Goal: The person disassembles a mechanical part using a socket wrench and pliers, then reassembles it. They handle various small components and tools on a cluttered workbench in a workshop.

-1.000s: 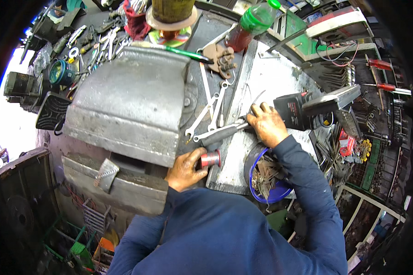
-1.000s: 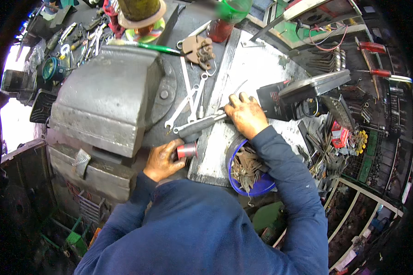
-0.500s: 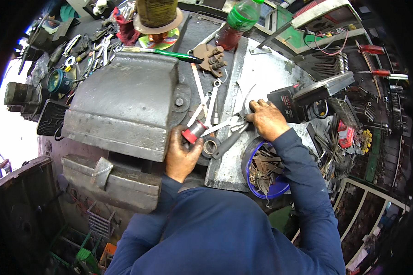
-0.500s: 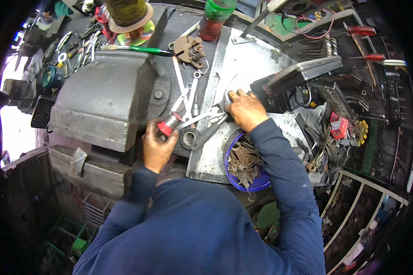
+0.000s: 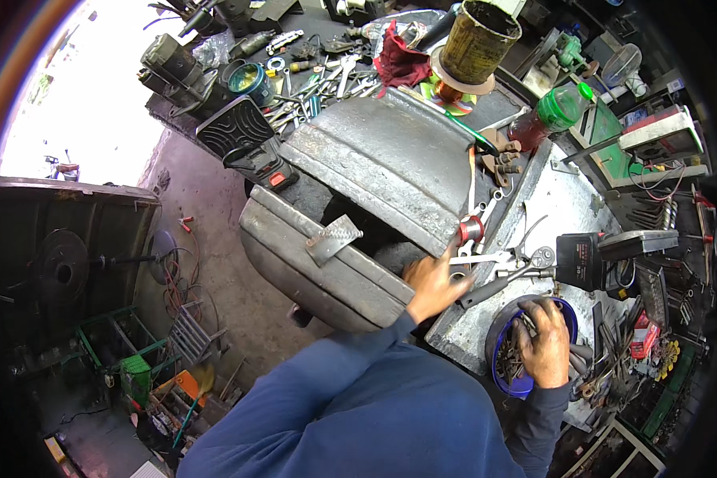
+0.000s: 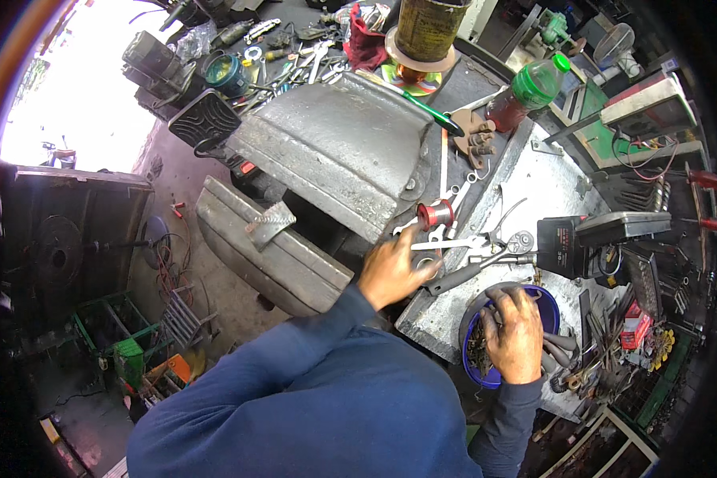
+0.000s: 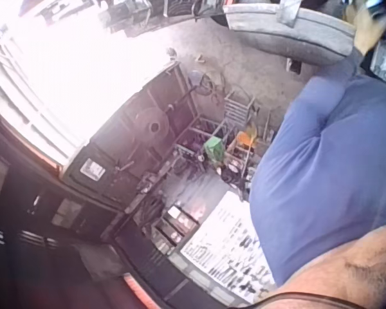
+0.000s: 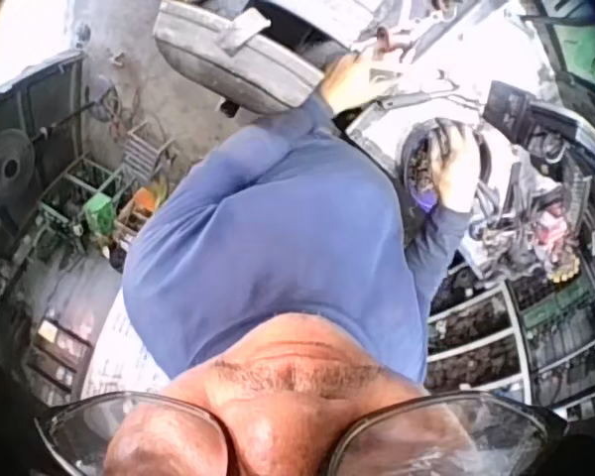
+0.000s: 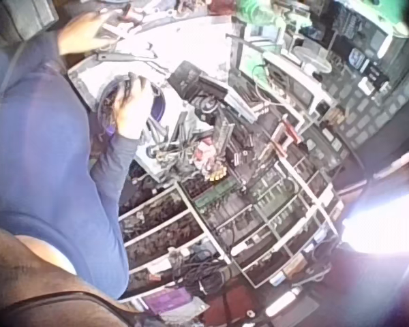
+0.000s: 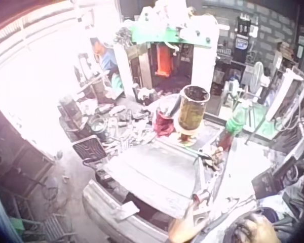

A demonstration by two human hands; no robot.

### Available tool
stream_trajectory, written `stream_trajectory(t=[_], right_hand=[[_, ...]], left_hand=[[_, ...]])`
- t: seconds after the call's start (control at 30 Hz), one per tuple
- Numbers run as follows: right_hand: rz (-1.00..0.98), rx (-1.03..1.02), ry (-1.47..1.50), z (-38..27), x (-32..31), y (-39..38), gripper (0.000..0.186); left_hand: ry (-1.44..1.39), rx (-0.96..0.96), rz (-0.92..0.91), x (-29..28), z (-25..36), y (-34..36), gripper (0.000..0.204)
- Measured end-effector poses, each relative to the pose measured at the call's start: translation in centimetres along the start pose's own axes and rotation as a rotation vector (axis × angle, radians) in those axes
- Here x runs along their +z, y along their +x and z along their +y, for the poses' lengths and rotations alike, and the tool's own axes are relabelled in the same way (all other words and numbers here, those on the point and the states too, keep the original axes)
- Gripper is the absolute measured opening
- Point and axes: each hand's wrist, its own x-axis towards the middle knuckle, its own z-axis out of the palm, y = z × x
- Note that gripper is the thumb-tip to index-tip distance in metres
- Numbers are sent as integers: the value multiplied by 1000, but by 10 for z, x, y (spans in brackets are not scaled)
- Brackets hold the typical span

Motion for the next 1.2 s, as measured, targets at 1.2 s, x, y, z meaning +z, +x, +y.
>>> stream_trajectory(t=[1.2], right_hand=[[12,549,357,110,144,152,35]], left_hand=[[396,-352,-349,-319,-286,-24,55]])
